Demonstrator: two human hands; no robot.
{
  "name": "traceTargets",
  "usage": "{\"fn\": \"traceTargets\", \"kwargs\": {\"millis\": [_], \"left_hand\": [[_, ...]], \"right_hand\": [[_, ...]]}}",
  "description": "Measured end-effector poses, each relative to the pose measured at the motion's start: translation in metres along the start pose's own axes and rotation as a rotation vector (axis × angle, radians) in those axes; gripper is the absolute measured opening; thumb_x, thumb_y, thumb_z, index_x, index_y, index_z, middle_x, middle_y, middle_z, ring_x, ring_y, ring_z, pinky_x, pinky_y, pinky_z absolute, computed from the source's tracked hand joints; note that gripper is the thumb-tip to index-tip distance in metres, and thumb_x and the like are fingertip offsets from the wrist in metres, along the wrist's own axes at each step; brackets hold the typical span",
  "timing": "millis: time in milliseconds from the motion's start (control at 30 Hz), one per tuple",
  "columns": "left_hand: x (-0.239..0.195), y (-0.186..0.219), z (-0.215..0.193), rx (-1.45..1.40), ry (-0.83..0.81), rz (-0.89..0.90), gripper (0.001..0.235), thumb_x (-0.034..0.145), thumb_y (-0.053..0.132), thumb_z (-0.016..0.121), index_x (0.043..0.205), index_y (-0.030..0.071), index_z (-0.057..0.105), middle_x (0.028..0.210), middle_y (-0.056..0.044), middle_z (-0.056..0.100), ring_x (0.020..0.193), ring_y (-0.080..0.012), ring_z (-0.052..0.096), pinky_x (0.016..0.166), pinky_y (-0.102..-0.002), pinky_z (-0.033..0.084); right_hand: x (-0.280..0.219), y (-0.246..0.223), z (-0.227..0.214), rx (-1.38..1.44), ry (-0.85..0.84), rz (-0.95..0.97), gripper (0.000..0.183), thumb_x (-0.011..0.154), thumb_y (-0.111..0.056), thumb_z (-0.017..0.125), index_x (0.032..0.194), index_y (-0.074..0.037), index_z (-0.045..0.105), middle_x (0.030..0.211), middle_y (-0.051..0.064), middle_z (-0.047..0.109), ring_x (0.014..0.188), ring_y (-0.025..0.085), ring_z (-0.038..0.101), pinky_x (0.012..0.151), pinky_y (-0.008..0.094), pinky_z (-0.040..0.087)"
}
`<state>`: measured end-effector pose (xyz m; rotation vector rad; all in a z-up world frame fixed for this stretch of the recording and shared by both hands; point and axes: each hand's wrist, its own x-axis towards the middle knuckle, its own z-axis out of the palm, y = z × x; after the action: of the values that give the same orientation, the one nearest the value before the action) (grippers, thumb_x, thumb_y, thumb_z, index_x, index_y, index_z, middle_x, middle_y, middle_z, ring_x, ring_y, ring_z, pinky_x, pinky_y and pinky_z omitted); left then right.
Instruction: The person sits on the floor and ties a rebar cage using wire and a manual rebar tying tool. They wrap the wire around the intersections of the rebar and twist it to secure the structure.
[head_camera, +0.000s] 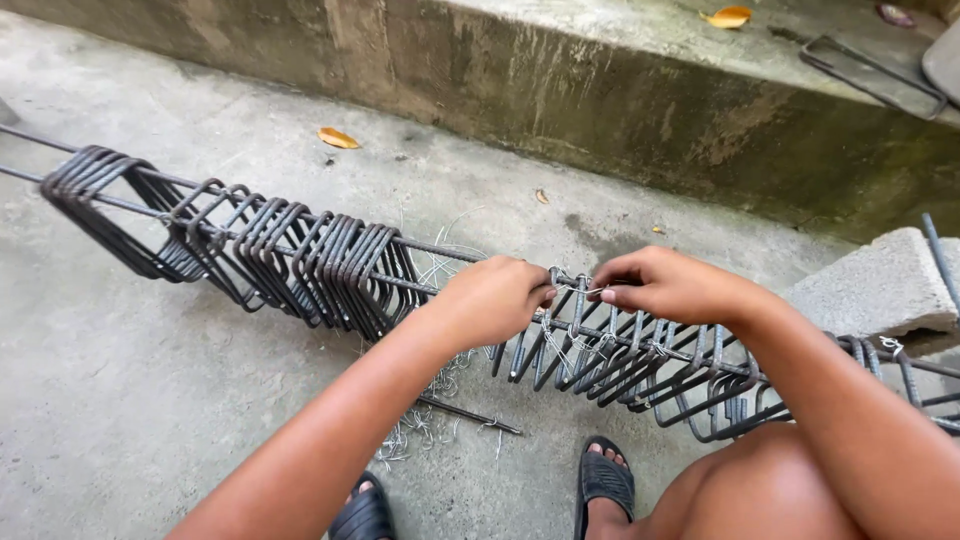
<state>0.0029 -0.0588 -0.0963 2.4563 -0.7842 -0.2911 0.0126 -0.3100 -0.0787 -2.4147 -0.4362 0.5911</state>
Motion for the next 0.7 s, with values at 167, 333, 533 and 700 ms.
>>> {"fn": "traceTargets", "kwargs": {"millis": [167,333,533,700], "left_hand": [[0.025,-0.047,0.023,0.038,0.031,-0.123,0.032,0.098,0.034,0.05,0.096,0.014,0.075,0.091,-0.015,0.076,0.096,-0.041,0.074,0.083,-0.053,0.059],[0.056,-0.079,0.02,-0.084,0.163,-0.274,0.032,0.098,0.031,0.049,0.096,0.014,0.076,0.092,-0.02,0.075,0.1,-0.0461,0.071,0.087,-0.057,0.057],[0.071,-0.11,0.037,-0.429,0.281,-0.373,0.035,0.1,0.034,0.048,0.101,0.014,0.077,0.094,-0.02,0.075,0.105,-0.0459,0.069,0.088,-0.058,0.055],[0.055,-0.129,0.028,-0.391,0.228,-0.306,0.04,0.101,0.031,0.042,0.112,0.007,0.072,0.1,-0.023,0.075,0.106,-0.0507,0.067,0.091,-0.062,0.053]], "right_hand": [[0.032,-0.02,0.017,-0.366,0.127,0.097,0.023,0.093,-0.026,0.061,0.104,-0.014,0.076,0.08,0.014,0.078,0.084,0.036,0.074,0.082,0.048,0.057],[0.092,0.0,0.028,-0.678,0.329,0.036,0.023,0.095,-0.035,0.056,0.091,-0.016,0.069,0.076,0.011,0.073,0.081,0.038,0.074,0.075,0.051,0.058],[0.136,0.018,0.051,-0.996,0.528,-0.123,0.007,0.087,-0.017,0.051,0.086,-0.017,0.058,0.07,0.004,0.063,0.061,0.034,0.071,0.055,0.049,0.059],[0.149,-0.003,0.045,-0.894,0.328,-0.253,0.013,0.095,-0.017,0.051,0.087,-0.01,0.058,0.074,0.013,0.065,0.072,0.042,0.072,0.059,0.056,0.059]]}}
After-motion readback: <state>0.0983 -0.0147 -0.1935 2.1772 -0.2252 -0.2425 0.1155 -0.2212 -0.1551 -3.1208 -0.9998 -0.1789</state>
